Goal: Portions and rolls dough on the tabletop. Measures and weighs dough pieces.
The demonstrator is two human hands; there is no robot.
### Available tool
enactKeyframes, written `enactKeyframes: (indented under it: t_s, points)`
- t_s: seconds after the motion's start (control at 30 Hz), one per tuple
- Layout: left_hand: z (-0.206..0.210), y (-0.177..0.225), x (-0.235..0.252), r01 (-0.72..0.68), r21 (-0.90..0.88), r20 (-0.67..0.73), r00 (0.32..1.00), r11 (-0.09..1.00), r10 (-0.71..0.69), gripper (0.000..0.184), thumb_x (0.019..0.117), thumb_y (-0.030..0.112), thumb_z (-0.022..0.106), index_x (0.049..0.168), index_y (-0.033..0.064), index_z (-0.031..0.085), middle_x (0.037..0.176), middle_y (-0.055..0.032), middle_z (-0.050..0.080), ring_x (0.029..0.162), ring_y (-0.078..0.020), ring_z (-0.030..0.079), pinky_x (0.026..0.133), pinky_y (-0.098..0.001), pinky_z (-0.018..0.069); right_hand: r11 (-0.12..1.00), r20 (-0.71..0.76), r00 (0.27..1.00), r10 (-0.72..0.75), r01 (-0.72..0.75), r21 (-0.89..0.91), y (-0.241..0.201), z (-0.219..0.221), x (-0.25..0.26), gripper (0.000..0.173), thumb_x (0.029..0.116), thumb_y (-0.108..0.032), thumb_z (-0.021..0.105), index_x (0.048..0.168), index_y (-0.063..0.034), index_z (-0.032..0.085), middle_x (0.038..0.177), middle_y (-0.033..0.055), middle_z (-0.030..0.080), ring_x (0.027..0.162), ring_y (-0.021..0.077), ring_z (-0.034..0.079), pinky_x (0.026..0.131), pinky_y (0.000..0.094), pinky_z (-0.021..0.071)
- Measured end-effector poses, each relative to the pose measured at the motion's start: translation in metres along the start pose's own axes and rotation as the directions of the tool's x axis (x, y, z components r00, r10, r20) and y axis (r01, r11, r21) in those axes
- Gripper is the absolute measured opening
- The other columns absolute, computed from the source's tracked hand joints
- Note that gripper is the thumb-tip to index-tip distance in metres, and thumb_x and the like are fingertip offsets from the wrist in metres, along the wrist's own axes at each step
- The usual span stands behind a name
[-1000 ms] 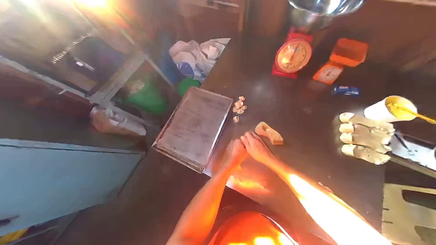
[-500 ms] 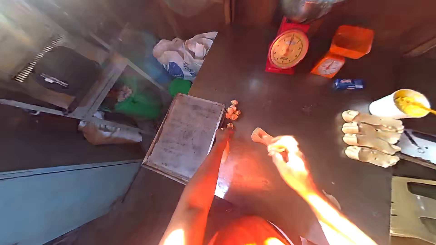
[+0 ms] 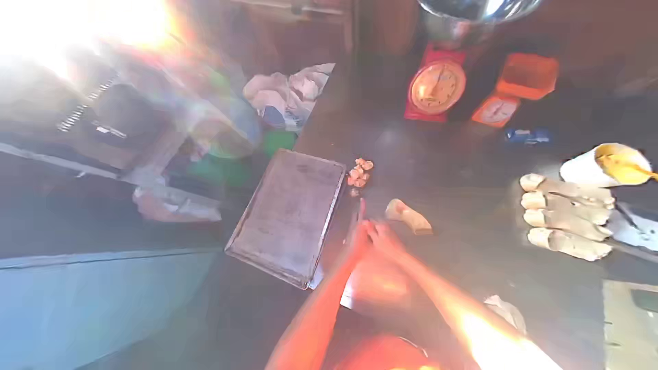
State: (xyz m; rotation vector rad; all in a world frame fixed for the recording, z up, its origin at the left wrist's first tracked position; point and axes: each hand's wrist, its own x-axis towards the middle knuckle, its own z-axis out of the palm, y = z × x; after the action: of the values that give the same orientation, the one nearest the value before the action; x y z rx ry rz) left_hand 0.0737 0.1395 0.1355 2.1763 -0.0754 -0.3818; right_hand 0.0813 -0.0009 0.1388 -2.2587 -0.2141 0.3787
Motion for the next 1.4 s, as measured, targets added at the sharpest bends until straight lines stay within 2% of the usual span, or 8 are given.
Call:
enactKeyframes:
  t_s: [0.1,0.2,0.53,0.7,0.87,0.97,1.13,1.4]
  points:
    - [-0.004,-0.017,-0.029,-0.015,0.006,0.161,0.987,1.000,0.014,0.053,0.0874,0.026,0.075,0.134,0.0035,0.061,0.119,-0.0164,0.070,0.108,-0.0267,0.069,0.098,-0.0498,0.0554,0.969,0.013,0.992,-0.128,0.122,0.215,0.002,0.011,-0.047,0.031,0.1062,-0.024,0.048,0.110,-0.0042,0.071,0.111,0.0109,0.068,0.106,0.0165,0.065,0.098,0.0337,0.0543]
    - [-0.003,-0.019,-0.039,0.097,-0.041,0.288,0.954,0.994,-0.081,0.026,0.0950,0.027,0.062,0.098,0.0019,0.070,0.085,-0.0093,0.072,0.078,-0.0200,0.071,0.078,-0.0458,0.0588,0.957,-0.082,0.961,-0.263,0.271,0.100,-0.015,-0.007,-0.056,0.027,0.1055,-0.022,0.051,0.111,-0.0067,0.073,0.110,0.0086,0.069,0.105,0.0137,0.066,0.097,0.0309,0.0551]
    - [-0.001,0.031,-0.067,0.143,0.601,0.174,0.937,0.786,-0.303,0.046,0.0995,0.043,0.052,0.118,0.0040,0.069,0.119,-0.0212,0.069,0.114,-0.0413,0.064,0.091,-0.0647,0.0488,0.974,0.080,0.975,0.209,-0.214,0.068,-0.031,0.010,-0.061,0.044,0.1082,-0.035,0.041,0.101,-0.0009,0.067,0.087,0.0155,0.066,0.085,0.0277,0.067,0.082,0.0493,0.0540]
    - [-0.032,-0.024,-0.050,0.518,0.384,0.011,0.826,0.765,-0.564,0.060,0.1043,0.055,0.038,0.119,0.0061,0.069,0.122,-0.0200,0.069,0.115,-0.0391,0.066,0.089,-0.0647,0.0529,0.977,0.145,0.977,-0.158,0.133,0.166,-0.104,0.031,-0.135,0.034,0.1038,-0.028,0.050,0.088,-0.0026,0.066,0.071,0.0085,0.061,0.067,0.0190,0.062,0.066,0.0383,0.0544]
    - [-0.029,-0.003,-0.072,0.140,0.049,0.000,0.990,0.989,-0.140,0.080,0.0802,0.031,0.085,0.143,-0.0024,0.049,0.126,-0.0213,0.065,0.118,-0.0331,0.064,0.105,-0.0522,0.0505,0.999,0.106,0.994,-0.035,0.037,-0.010,-0.061,-0.003,-0.040,0.067,0.1016,-0.061,0.045,0.147,-0.0129,0.056,0.145,0.0134,0.055,0.133,0.0264,0.054,0.115,0.0473,0.0424]
    - [-0.020,-0.001,-0.085,0.101,0.060,0.105,0.989,0.993,-0.107,0.074,0.0824,0.028,0.080,0.144,-0.0003,0.050,0.111,-0.0186,0.072,0.103,-0.0306,0.071,0.094,-0.0530,0.0565,0.995,0.078,0.995,-0.068,0.062,0.074,-0.035,0.020,-0.076,0.045,0.1074,-0.042,0.044,0.114,-0.0056,0.069,0.106,0.0134,0.070,0.101,0.0242,0.068,0.094,0.0452,0.0550]
    - [-0.008,0.020,-0.098,0.259,0.093,0.284,0.919,0.961,-0.275,0.033,0.1003,0.033,0.056,0.098,0.0037,0.071,0.082,-0.0084,0.072,0.073,-0.0200,0.071,0.072,-0.0445,0.0599,0.968,-0.059,0.966,-0.250,0.248,-0.033,-0.031,0.004,-0.101,0.036,0.1082,-0.031,0.045,0.117,-0.0061,0.070,0.111,0.0115,0.069,0.106,0.0200,0.067,0.097,0.0369,0.0556]
    - [-0.012,0.028,-0.082,0.310,0.558,0.112,0.891,0.770,-0.440,0.048,0.1029,0.042,0.048,0.123,0.0025,0.065,0.125,-0.0215,0.066,0.117,-0.0407,0.063,0.090,-0.0630,0.0504,0.984,0.252,0.964,0.089,-0.125,0.130,-0.057,0.007,-0.095,0.039,0.1073,-0.031,0.043,0.100,-0.0008,0.067,0.084,0.0124,0.064,0.081,0.0237,0.065,0.079,0.0447,0.0543]
